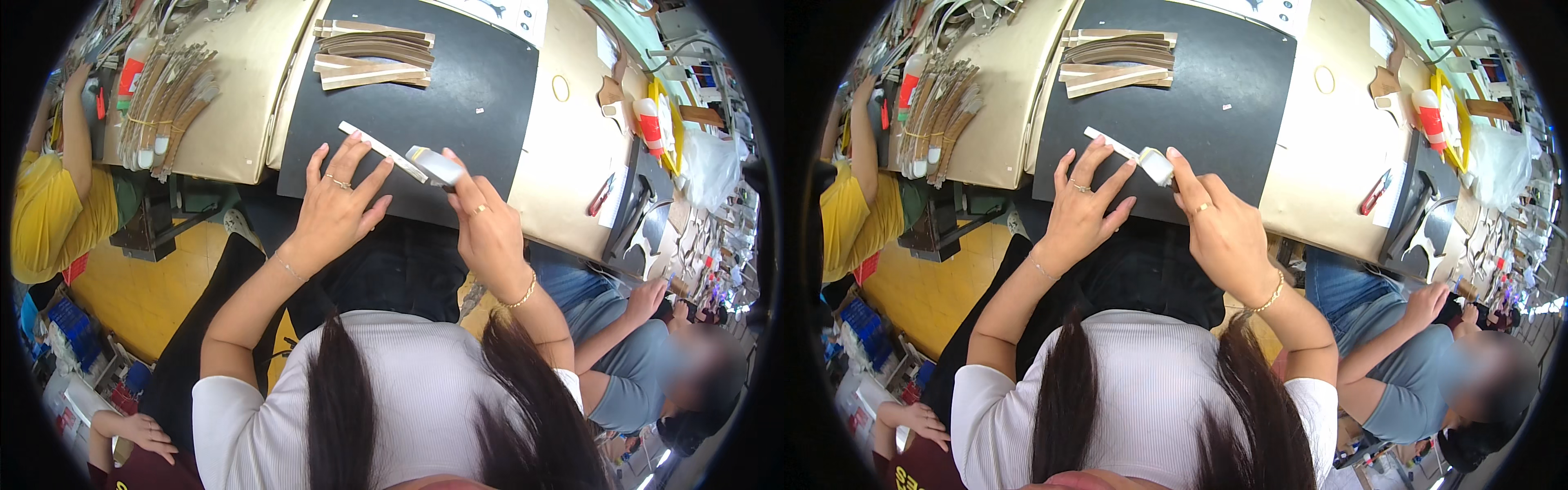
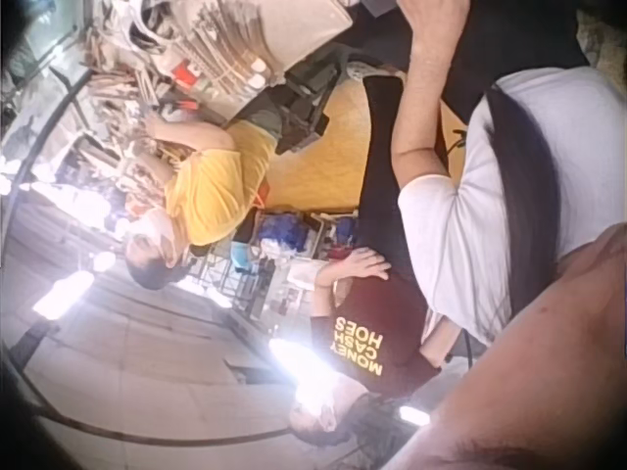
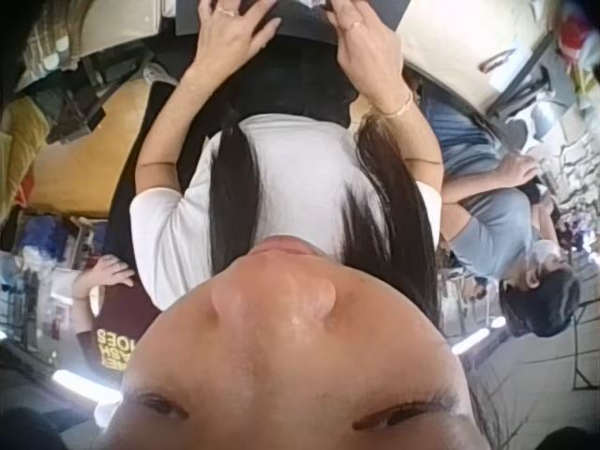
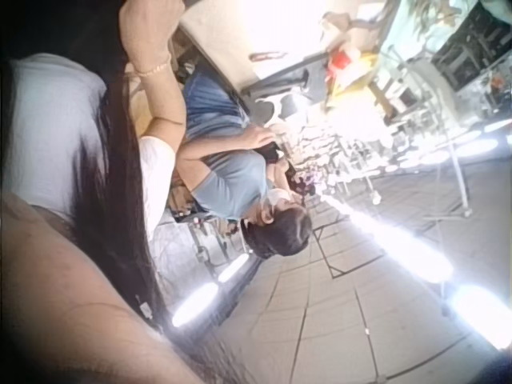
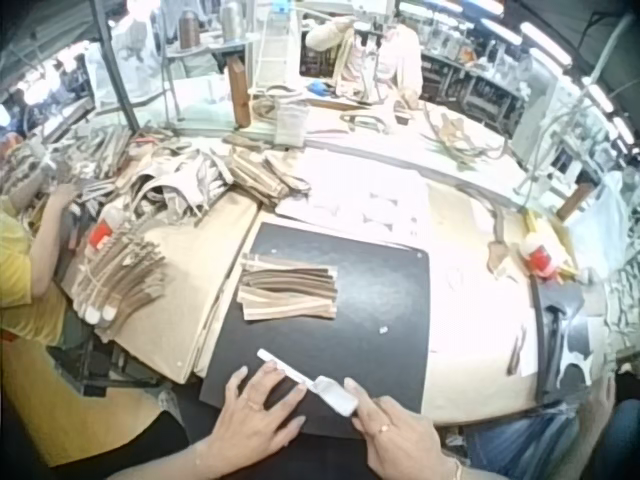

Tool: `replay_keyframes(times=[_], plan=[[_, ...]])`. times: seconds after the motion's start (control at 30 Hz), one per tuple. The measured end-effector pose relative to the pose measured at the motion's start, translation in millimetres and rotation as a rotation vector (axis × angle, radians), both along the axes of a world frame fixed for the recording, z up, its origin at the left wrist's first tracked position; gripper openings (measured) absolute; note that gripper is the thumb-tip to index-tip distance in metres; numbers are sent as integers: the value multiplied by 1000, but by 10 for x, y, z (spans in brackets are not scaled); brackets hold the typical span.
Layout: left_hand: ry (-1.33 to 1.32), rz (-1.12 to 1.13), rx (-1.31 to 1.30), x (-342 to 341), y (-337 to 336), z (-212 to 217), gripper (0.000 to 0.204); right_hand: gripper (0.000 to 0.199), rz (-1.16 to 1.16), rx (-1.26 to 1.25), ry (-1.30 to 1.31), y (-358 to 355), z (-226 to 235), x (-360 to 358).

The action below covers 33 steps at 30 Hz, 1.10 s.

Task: The person repeatedly picks up small wooden strips and uses a hammer to tap and shape them on a black mat. They handle each piece one at a time, tapping along its length and occasionally flipping it over before placing it back on the mat.

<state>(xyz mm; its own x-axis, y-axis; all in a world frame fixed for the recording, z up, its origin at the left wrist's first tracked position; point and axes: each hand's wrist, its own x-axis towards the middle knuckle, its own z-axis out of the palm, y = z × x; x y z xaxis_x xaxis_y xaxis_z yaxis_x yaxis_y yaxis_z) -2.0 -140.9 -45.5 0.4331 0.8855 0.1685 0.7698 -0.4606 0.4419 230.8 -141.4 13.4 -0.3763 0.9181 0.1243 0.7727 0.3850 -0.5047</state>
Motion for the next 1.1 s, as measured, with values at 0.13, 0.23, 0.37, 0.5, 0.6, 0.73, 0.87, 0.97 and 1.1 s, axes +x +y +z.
replay_keyframes(times=[0.13,0.23,0.37,0.5,0.6,0.73,0.87,0.97,1.1], plan=[[59,40,58,-9,-19,29,50,52,18,-35,-34,38,-16,-59],[88,18,66,-39,4,32,50,53,21,-43,-73,54,-23,-80],[117,3,73,-62,6,34,52,54,2,-9,7,69,-31,-90],[90,19,70,-62,0,35,52,56,29,-82,-163,147,-54,-107],[73,34,57,-60,-6,29,51,56,2,75,107,187,-60,-161],[73,26,60,-70,-2,12,50,56,55,-10,-58,274,-86,-270],[58,29,67,-73,3,0,50,57,37,70,39,319,-99,-367],[45,36,50,-69,-5,-6,50,60,68,4,-21,342,-99,-404],[30,36,37,-70,-10,-15,50,60,43,-3,0,356,-79,-407]])
